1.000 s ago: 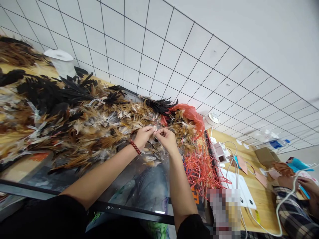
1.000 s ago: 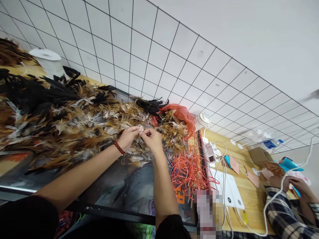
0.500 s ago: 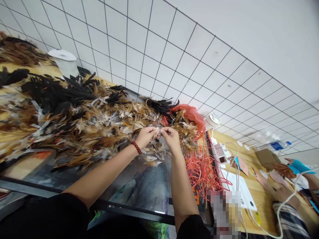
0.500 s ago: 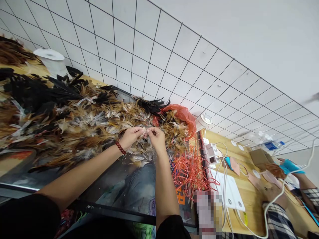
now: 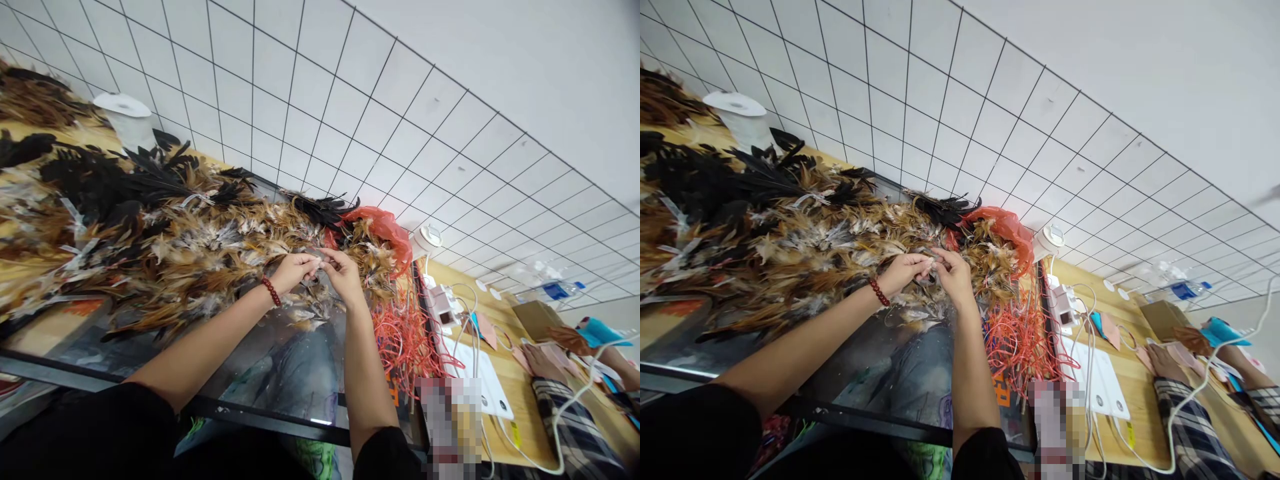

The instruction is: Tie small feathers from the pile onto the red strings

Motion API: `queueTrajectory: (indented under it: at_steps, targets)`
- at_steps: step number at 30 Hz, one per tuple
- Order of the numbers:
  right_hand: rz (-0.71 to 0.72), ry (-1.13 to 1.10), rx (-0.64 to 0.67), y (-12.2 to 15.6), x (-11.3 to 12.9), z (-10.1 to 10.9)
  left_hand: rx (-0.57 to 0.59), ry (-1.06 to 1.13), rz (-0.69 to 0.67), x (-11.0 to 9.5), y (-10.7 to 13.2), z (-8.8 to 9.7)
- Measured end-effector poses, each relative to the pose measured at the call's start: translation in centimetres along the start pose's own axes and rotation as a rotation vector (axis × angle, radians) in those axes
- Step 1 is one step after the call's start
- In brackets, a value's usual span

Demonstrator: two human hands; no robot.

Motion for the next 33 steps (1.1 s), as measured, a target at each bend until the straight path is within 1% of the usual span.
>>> queueTrajectory:
  at_steps: [3, 6, 9, 11, 13, 16, 20, 21, 24, 27, 30, 33]
  targets:
    - [0.027, -0.002, 0.075, 0.0, 0.6, 0.3, 0.069, -0.046, 0.022, 0.0, 0.1, 0.2]
    - [0.009, -0.008, 0.107, 0.0, 0.7, 0.5, 0.131, -0.081, 0.007, 0.0, 0.1, 0.2]
    - [-0.025, 0.021, 0.073, 0.0, 0.6, 0.7, 0.195, -0.023, 0.023, 0.1, 0.0, 0.0]
    - [-0.021, 0.056, 0.037, -0.1, 0.6, 0.7, 0.243, 0.049, 0.051, 0.2, 0.1, -0.3]
    - [-0.003, 0.096, 0.025, -0.1, 0.7, 0.6, 0.264, 0.073, 0.074, 0.2, 0.1, -0.4]
    - [0.002, 0.142, 0.006, 0.0, 0.5, 0.3, 0.211, 0.071, 0.096, 0.3, 0.1, -0.4]
    - [-0.069, 0.214, -0.146, 0.1, -0.3, 0.9, 0.117, 0.125, 0.154, 0.7, -0.3, 0.0]
    - [-0.088, 0.220, -0.163, 0.1, -0.5, 1.1, 0.097, 0.133, 0.161, 0.8, -0.3, 0.0]
    - [-0.129, 0.164, -0.143, 0.1, -0.7, 1.5, 0.059, 0.150, 0.153, 0.8, -0.4, 0.2]
    - [-0.139, 0.071, -0.082, 0.1, -0.5, 1.1, 0.067, 0.132, 0.128, 0.6, -0.3, 0.0]
    - [-0.087, 0.058, -0.045, 0.1, -0.3, 0.3, 0.083, 0.080, 0.078, 0.3, -0.1, -0.3]
    - [-0.040, 0.124, -0.077, 0.2, -0.4, 0.1, 0.093, 0.084, 0.050, 0.2, -0.1, -0.5]
Point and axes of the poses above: each hand's wrist, its own y-axis away from the middle knuckle, its own z-axis out of the back of the hand, x = y × z, the point moved 3 cm from there along -y, towards the middle knuckle, and after that the axes turned 15 degrees about z, right-handed, at the moved point
